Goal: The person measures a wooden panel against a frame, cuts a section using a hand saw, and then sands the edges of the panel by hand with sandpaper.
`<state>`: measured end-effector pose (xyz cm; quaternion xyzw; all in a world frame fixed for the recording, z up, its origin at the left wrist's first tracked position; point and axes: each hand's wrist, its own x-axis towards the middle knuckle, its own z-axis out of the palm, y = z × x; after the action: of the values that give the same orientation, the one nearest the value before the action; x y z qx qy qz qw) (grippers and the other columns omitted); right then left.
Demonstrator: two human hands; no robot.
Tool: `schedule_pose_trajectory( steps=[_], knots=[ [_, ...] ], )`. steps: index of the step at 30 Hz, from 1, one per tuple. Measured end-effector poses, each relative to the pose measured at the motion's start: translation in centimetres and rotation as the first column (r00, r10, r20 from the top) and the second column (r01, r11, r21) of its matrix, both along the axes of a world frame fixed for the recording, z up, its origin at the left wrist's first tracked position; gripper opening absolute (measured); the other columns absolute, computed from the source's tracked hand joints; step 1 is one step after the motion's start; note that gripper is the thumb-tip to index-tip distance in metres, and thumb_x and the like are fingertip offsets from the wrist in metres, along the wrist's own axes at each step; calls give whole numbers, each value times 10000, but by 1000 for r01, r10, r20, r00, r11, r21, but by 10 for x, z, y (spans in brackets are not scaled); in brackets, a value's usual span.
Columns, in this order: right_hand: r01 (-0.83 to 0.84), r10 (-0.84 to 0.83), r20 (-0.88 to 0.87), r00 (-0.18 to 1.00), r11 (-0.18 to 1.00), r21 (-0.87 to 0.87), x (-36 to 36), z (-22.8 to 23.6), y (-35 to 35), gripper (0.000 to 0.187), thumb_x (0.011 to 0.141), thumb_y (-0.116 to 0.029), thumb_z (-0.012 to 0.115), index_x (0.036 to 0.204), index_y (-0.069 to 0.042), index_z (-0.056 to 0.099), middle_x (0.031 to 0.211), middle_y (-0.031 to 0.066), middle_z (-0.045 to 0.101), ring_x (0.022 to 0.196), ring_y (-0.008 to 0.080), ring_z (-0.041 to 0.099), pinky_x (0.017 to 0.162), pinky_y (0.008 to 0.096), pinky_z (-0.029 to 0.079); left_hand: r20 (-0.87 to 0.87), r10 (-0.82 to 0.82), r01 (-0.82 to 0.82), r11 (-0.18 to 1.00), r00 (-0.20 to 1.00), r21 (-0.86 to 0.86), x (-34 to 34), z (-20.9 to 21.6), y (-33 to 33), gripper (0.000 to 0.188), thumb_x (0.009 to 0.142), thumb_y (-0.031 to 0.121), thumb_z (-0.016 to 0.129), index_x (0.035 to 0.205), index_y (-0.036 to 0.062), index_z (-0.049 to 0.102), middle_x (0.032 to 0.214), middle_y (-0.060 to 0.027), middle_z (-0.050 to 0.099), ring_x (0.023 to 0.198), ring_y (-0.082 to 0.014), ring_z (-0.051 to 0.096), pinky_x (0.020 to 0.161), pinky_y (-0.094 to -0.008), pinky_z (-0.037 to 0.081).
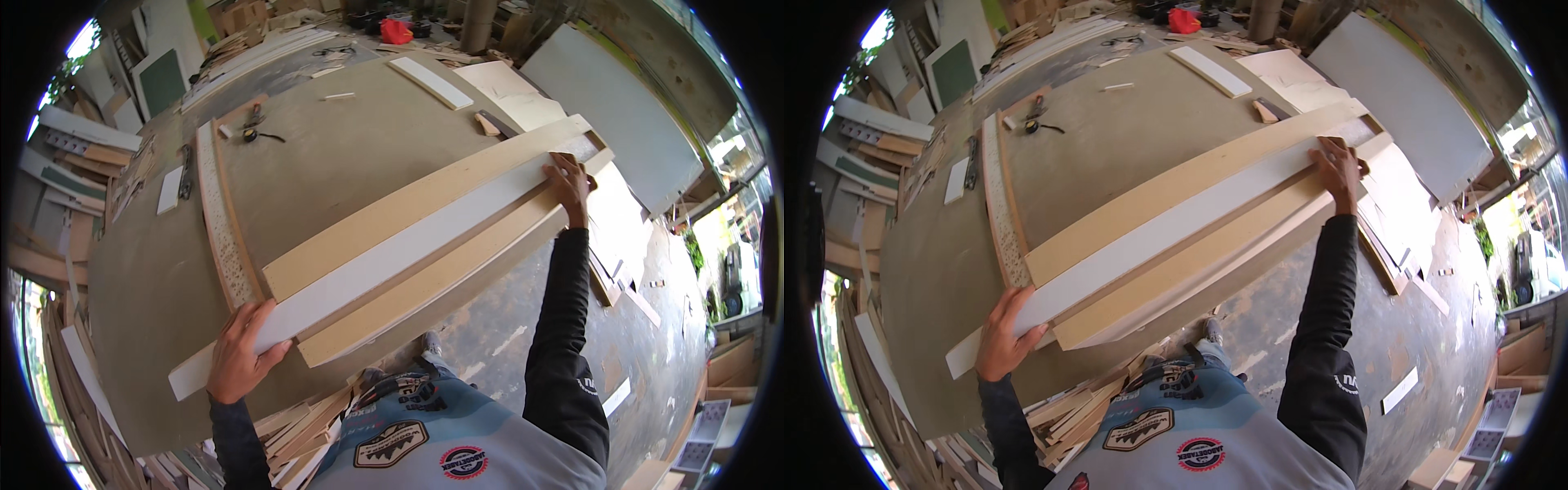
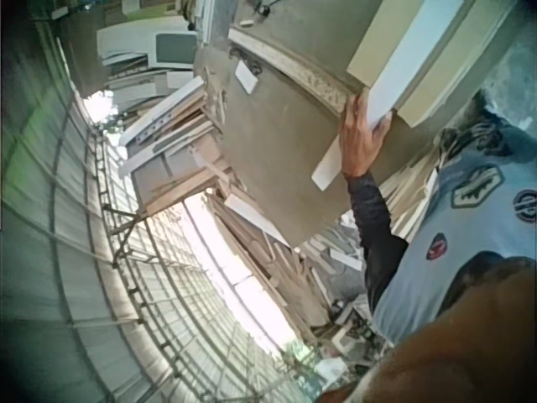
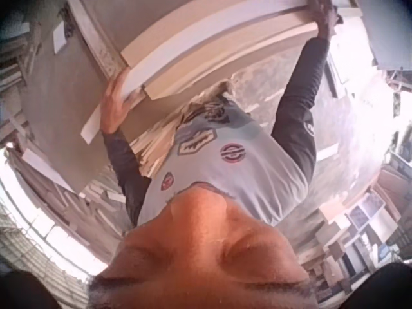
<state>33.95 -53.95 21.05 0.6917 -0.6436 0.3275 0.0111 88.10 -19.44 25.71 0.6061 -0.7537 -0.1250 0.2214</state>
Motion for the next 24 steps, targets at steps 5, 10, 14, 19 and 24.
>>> schedule_pose_trajectory(
  steps=[5,10,14,19,24],
  knots=[
    [-17,17,-12,1000,1000,-9,-13,-6,-5,469,828,-373,689,1225,-124,713,1271,24,661,1183,274,552,1076,389,321,37,12,-12,1000,999,-9,-2,1,-3,538,859,292,698,1284,1,543,1116,-197,588,1026,-391,603,894,-467,493],
    [-72,70,126,990,997,16,-14,-7,-10,452,829,-314,660,1229,-108,706,1288,51,654,1187,289,551,1076,384,344,82,11,-4,996,997,-87,3,-7,-3,530,870,360,670,1252,9,563,1065,-191,601,970,-379,626,869,-460,511],
    [-57,51,128,990,997,45,-10,-5,-10,459,823,-329,650,1221,-108,708,1299,38,651,1195,293,546,1085,386,331,101,25,-13,993,995,-118,2,-10,-3,523,853,361,671,1225,8,568,1018,-176,605,915,-367,637,836,-456,521],
    [-66,61,107,992,997,40,-8,-7,-11,476,817,-347,645,1220,-102,711,1300,53,650,1216,297,540,1092,390,338,130,35,-19,992,991,-124,2,-12,0,495,838,330,671,1201,13,558,997,-171,606,905,-354,640,818,-449,525],
    [-107,112,120,986,993,-50,-37,-17,-20,453,798,-303,694,1181,-63,724,1245,137,669,1146,303,608,987,376,463,129,19,-7,996,991,-94,-5,-14,-10,531,819,291,657,1237,4,498,1036,-230,600,950,-428,610,841,-495,505]
  ],
)
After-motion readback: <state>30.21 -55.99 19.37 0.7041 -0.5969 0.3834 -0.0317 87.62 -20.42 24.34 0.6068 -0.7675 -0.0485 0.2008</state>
